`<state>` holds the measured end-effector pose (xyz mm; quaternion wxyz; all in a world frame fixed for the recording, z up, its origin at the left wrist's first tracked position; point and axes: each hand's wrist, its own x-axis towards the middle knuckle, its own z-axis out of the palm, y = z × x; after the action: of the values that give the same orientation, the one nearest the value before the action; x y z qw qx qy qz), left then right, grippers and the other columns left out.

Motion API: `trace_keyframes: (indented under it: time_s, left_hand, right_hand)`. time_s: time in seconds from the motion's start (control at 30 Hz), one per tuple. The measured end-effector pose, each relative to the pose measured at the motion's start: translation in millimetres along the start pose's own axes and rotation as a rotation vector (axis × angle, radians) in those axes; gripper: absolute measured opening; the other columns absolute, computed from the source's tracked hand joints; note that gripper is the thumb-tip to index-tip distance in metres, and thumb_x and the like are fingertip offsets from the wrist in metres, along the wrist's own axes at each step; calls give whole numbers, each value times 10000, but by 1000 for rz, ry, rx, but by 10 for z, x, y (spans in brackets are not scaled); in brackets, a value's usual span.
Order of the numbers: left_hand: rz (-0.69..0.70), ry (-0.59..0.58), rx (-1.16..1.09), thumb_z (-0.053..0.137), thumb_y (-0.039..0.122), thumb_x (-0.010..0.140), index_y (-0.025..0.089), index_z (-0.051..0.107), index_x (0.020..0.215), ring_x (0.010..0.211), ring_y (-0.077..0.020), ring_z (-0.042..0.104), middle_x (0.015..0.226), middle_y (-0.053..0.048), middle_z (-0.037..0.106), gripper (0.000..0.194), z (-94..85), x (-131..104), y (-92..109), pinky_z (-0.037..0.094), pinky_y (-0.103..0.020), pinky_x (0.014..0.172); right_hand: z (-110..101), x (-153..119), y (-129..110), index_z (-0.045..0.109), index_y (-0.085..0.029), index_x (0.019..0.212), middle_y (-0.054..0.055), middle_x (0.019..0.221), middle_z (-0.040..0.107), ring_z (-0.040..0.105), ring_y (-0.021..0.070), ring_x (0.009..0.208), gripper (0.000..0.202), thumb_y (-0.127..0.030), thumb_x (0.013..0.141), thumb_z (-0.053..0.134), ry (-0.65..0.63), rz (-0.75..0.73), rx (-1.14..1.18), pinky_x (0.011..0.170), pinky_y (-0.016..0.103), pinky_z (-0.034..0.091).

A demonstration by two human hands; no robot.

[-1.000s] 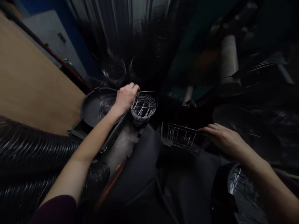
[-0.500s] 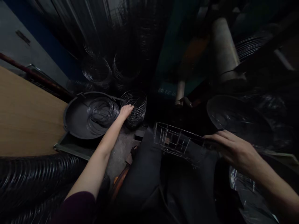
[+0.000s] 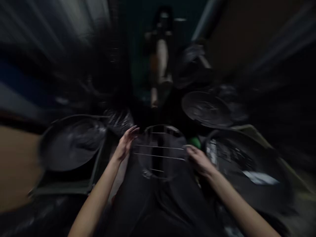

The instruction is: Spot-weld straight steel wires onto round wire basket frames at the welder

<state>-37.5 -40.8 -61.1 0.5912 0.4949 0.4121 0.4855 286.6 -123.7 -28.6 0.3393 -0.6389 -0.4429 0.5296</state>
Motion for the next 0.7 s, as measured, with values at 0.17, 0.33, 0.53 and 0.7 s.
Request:
trace_keyframes:
  time_s: [0.17, 0.33, 0.53, 0.7]
  left_hand:
    - [-66, -18, 278, 661, 516, 764, 239, 531, 1299, 1268, -273, 496, 1357, -93, 543, 617, 304, -288, -47, 359, -413, 1106]
    - [-144, 111, 380, 642, 533, 759, 224, 533, 1276, 1198, -268, 553, 1313, -86, 576, 612, 442, -191, 20, 419, -434, 1055]
    - [-139, 150, 398, 597, 552, 781, 197, 641, 1104, 1110, -272, 602, 1157, -77, 667, 482, 644, -84, 119, 467, -401, 981]
    - [-119, 151, 385, 572, 484, 811, 189, 667, 1039, 968, -224, 639, 1054, -58, 700, 385, 727, -127, 145, 493, -329, 874]
  right_hand:
    - [-296, 352, 99, 701, -188, 833, 47, 794, 681, 636, 220, 755, 308, -474, 731, 651, -31, -101, -236, 731, 343, 530]
    - [-1201, 995, -1122, 686, -182, 873, 51, 886, 689, 630, 212, 845, 249, -382, 839, 541, 544, -707, -475, 828, 338, 479]
    - [-1350, 2079, -2897, 692, -156, 916, 62, 942, 669, 604, 185, 851, 163, -205, 761, 698, 645, -927, -912, 787, 295, 459]
    - [-789, 2288, -3091, 659, -100, 732, -8, 712, 594, 568, 87, 697, 125, -182, 827, 653, 440, -831, -1094, 683, 217, 429]
